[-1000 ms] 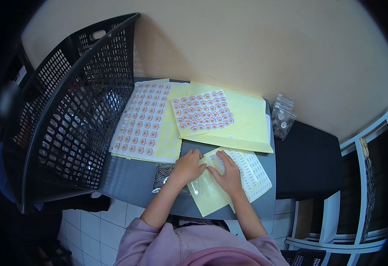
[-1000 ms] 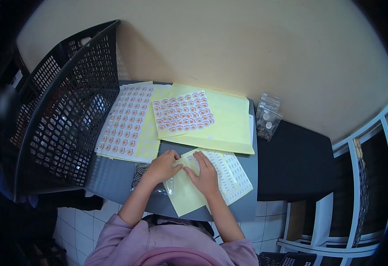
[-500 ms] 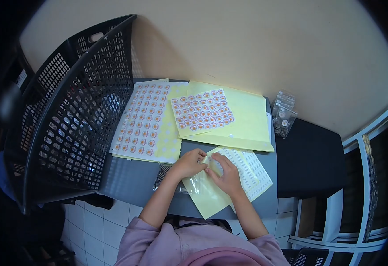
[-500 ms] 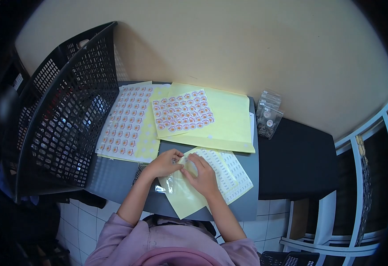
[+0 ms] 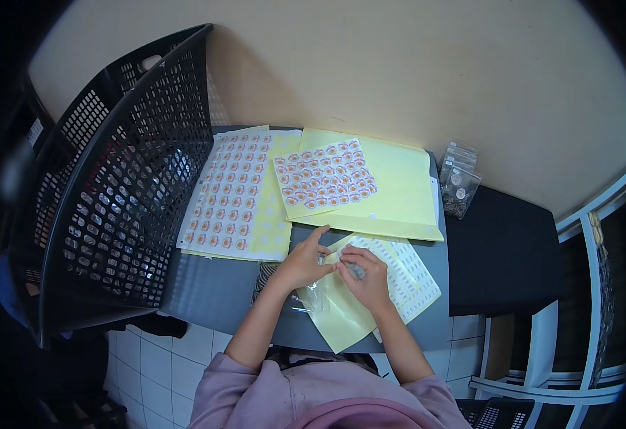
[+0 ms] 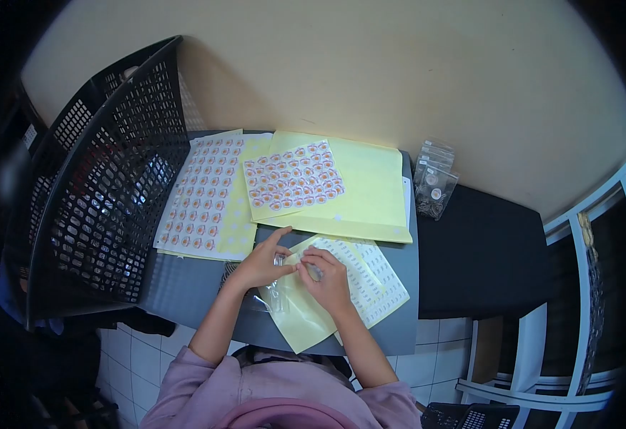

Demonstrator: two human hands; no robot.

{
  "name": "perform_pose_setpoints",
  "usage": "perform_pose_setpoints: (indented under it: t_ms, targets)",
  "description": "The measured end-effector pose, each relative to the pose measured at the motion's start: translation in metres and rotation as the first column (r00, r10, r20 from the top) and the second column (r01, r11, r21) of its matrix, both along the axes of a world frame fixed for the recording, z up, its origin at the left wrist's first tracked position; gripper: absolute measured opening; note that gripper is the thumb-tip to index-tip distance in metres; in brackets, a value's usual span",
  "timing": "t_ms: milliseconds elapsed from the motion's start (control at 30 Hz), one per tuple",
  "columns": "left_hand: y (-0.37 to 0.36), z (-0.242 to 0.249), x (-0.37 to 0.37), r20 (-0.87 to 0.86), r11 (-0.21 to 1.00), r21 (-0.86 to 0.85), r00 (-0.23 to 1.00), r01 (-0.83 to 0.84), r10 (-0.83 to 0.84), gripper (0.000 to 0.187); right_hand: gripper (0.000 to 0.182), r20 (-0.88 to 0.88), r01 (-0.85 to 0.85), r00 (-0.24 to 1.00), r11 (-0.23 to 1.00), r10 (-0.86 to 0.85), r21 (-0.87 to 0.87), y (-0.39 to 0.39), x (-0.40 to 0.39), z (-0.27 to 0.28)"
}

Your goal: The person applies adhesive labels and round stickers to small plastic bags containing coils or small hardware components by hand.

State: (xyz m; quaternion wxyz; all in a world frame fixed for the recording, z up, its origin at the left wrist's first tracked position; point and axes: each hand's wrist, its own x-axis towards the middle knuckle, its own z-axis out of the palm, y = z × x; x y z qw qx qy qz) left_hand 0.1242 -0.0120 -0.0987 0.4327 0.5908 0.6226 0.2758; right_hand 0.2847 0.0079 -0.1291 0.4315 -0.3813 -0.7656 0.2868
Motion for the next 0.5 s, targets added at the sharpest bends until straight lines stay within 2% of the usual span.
perform_pose_setpoints:
  t_ms: [200, 300, 367, 400, 467, 500]
  targets:
    - [-0.004, 0.001, 0.0, 0.035, 1.0, -0.011, 0.999, -0.021, 0.021, 0.08, 0.009, -0.032, 0.007, 0.999, 1.0, -0.008, -0.031, -0.001, -0.001, -0.001]
    - [-0.011, -0.004, 0.002, 0.003, 0.998, 0.036, 0.999, -0.042, 0.042, 0.081, 0.008, -0.04, 0.017, 0.999, 0.998, -0.019, -0.058, 0.0, -0.001, 0.0]
    - [-0.016, -0.003, 0.005, -0.038, 0.96, 0.187, 0.975, -0.209, 0.219, 0.082, 0.007, -0.115, 0.065, 0.99, 0.992, -0.077, -0.11, 0.001, 0.0, 0.0]
    - [-0.017, 0.003, 0.004, -0.038, 0.959, 0.189, 0.975, -0.209, 0.22, 0.082, 0.007, -0.116, 0.064, 0.99, 0.992, -0.076, -0.107, 0.002, 0.001, -0.001]
    - [-0.022, 0.023, 0.0, 0.148, 0.942, 0.112, 0.943, -0.317, 0.3, 0.081, 0.007, -0.239, -0.029, 0.97, 0.963, -0.037, -0.268, 0.002, 0.004, -0.004]
    - [-0.025, 0.03, -0.003, 0.147, 0.94, 0.117, 0.942, -0.32, 0.302, 0.081, 0.007, -0.241, -0.033, 0.97, 0.964, -0.033, -0.263, 0.001, 0.005, -0.001]
